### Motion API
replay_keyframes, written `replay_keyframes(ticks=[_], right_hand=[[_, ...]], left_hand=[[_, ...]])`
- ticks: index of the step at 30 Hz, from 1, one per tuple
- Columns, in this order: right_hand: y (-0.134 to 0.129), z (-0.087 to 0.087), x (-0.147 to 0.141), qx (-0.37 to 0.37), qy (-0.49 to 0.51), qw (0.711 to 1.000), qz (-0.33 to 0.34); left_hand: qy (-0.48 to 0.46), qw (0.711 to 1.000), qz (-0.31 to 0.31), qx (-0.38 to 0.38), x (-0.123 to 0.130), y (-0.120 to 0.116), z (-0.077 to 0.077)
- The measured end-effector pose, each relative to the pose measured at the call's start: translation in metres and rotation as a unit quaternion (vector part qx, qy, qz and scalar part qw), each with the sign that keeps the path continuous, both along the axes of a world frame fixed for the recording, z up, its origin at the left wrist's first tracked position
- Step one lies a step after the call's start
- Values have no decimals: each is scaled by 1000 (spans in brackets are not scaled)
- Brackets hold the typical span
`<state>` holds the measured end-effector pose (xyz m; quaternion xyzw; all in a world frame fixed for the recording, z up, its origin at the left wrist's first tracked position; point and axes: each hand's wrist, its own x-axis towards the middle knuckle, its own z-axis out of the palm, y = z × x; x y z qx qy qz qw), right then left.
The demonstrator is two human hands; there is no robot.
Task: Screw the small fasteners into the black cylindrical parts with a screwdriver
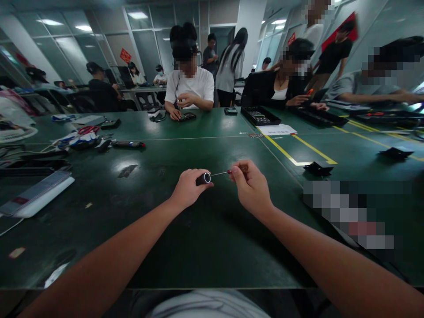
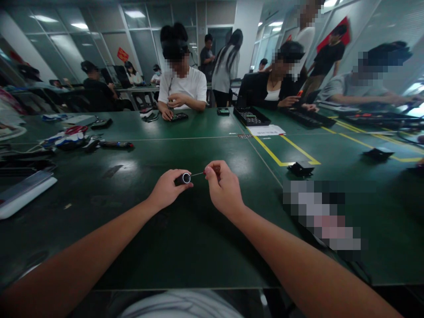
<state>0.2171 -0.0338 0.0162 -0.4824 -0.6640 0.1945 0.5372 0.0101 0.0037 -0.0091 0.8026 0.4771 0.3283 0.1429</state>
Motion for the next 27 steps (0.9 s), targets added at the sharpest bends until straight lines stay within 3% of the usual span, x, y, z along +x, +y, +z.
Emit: replay_keyframes(ticks=[7,17,27], right_hand=[[-5,5,-1,19,-24,999,23],[2,1,2,21,-16,999,-23],[4,1,3,12,-15,999,-34]], left_hand=[[2,1000,-2,-1,-1,1,-2],[5,1000,0,-18,-1,0,0],[-52,997,-11,-64,-3,-2,3]])
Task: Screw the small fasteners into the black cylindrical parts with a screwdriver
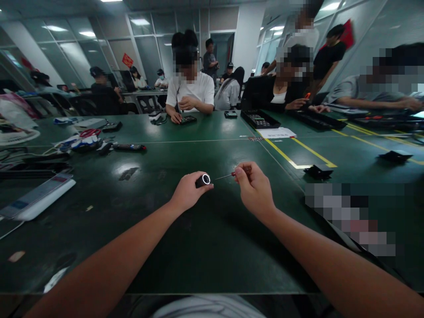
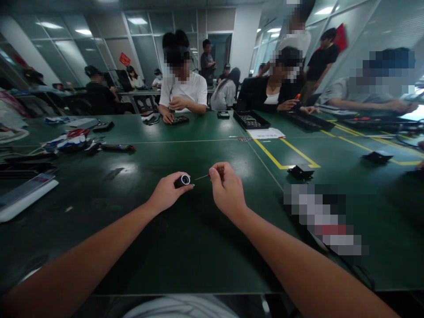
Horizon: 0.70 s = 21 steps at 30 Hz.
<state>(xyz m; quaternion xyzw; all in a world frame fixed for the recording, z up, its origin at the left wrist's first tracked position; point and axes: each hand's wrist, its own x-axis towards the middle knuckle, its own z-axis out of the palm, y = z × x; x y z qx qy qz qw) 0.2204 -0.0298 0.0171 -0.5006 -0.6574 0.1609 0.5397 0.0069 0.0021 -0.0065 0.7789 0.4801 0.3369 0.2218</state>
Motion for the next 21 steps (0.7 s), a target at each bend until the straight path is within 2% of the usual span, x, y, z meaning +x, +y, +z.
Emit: replay_keyframes(ticks=[9,13,16,21], right_hand=[[-1,1,2,4,14,1000,2],[0,-1,2,4,19,1000,1],[0,-1,2,1,21,1000,1],[-1,1,1,2,17,1000,2]], left_hand=[[-68,997,45,8,0,-3,2],[-70,997,31,-12,1,-10,10],[-23,1000,2,5,2,-14,13],[144,989,-42,-9,8,-16,10]])
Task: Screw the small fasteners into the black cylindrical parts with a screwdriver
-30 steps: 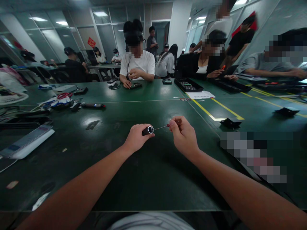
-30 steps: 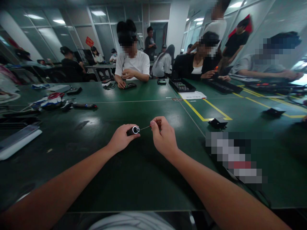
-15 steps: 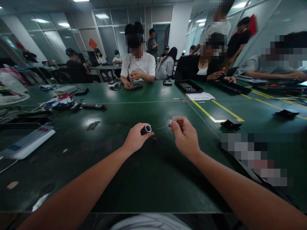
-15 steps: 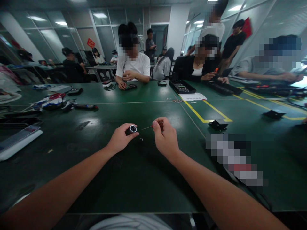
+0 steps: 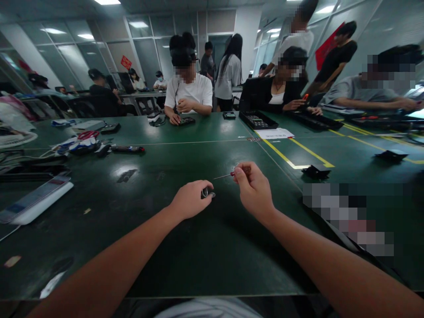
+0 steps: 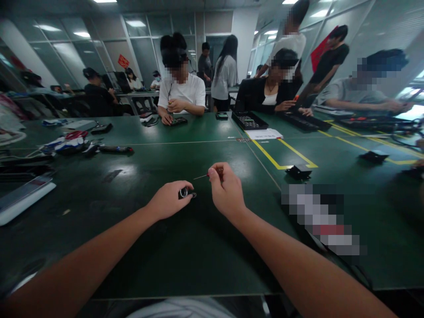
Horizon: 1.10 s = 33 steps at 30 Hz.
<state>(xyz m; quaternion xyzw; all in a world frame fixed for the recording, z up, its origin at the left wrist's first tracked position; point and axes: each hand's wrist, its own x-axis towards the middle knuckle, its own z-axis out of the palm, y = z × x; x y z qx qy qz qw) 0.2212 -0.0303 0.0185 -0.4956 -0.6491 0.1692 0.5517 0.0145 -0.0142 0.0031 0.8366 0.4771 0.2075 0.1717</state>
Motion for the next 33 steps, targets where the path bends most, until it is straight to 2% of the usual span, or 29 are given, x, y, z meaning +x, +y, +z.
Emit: replay_keyframes(ticks=[4,7,12,18,25,29,33], right_hand=[[0,0,0,2,-3,1000,1],[0,-1,0,2,0,1000,4],[-1,1,-1,-7,-6,1000,8],[-2,2,-1,-11,-9,1000,11],[0,-1,-1,-10,5,1000,19],[0,-2,0,-18,1,1000,20],[0,-3,0,-22,1,999,24]], left_hand=[[94,995,3,-28,6,0,-5],[125,991,18,-32,10,-1,-4],[106,993,33,-46,10,-4,0],[68,996,23,-44,2,-7,2],[144,989,-28,-21,-5,-12,7],[115,991,-40,-54,-7,-13,9],[25,994,-25,-104,-13,-9,12]])
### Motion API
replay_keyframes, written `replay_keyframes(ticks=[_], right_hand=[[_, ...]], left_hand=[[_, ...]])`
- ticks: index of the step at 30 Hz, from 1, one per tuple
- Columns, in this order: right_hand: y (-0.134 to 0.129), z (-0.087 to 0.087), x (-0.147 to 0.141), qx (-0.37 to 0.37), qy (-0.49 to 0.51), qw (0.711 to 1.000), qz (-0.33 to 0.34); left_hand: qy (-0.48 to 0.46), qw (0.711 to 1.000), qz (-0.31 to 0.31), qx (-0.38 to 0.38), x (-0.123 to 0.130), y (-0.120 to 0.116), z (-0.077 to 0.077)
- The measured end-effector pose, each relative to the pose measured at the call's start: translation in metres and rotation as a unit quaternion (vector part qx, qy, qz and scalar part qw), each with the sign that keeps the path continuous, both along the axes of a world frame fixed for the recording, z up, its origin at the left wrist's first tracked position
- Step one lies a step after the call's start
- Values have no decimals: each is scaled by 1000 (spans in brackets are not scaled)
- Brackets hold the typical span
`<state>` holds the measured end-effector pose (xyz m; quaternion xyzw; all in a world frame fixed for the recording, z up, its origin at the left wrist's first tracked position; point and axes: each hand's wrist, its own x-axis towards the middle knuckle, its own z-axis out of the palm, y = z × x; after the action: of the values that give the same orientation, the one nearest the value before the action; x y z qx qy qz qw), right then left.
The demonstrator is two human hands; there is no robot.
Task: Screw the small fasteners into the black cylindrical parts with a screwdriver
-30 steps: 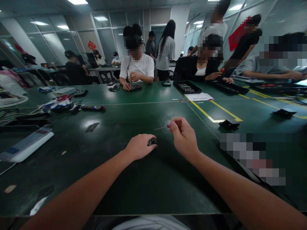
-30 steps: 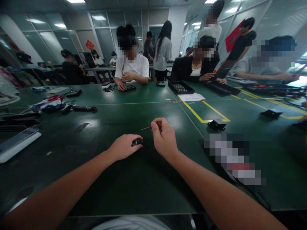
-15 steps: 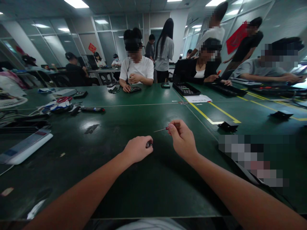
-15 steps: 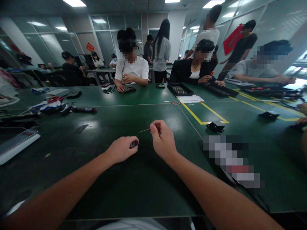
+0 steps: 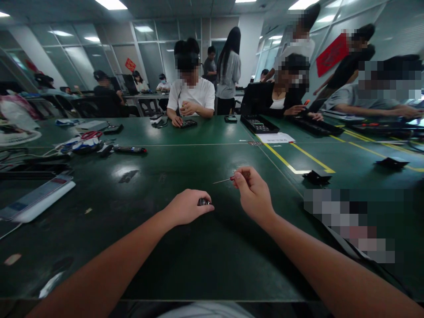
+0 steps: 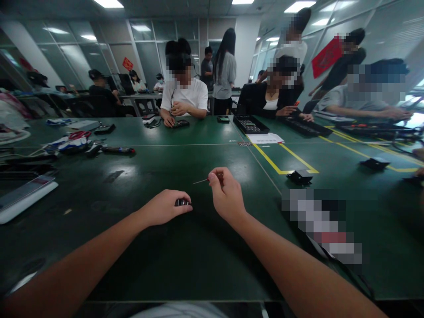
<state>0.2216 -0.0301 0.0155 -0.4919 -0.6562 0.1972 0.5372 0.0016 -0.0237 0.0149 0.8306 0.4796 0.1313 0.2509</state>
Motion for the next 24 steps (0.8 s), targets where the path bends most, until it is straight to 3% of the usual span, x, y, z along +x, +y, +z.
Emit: replay_keyframes(ticks=[5,9,12,17,20,24], right_hand=[[0,1,1,0,-1,1000,6],[1,1,1,-5,-2,1000,8],[1,1,1,-13,-8,1000,7],[4,-2,-1,-27,4,1000,14],[5,-3,-1,-34,15,999,22],[6,-4,-1,-40,15,999,23]], left_hand=[[-118,989,78,-41,-11,6,9],[-240,951,147,-126,-30,6,22],[-343,905,208,-141,-55,-1,33],[-499,782,342,-150,-112,-19,52],[-535,726,406,-149,-147,-34,61],[-519,683,508,-76,-190,-51,63]])
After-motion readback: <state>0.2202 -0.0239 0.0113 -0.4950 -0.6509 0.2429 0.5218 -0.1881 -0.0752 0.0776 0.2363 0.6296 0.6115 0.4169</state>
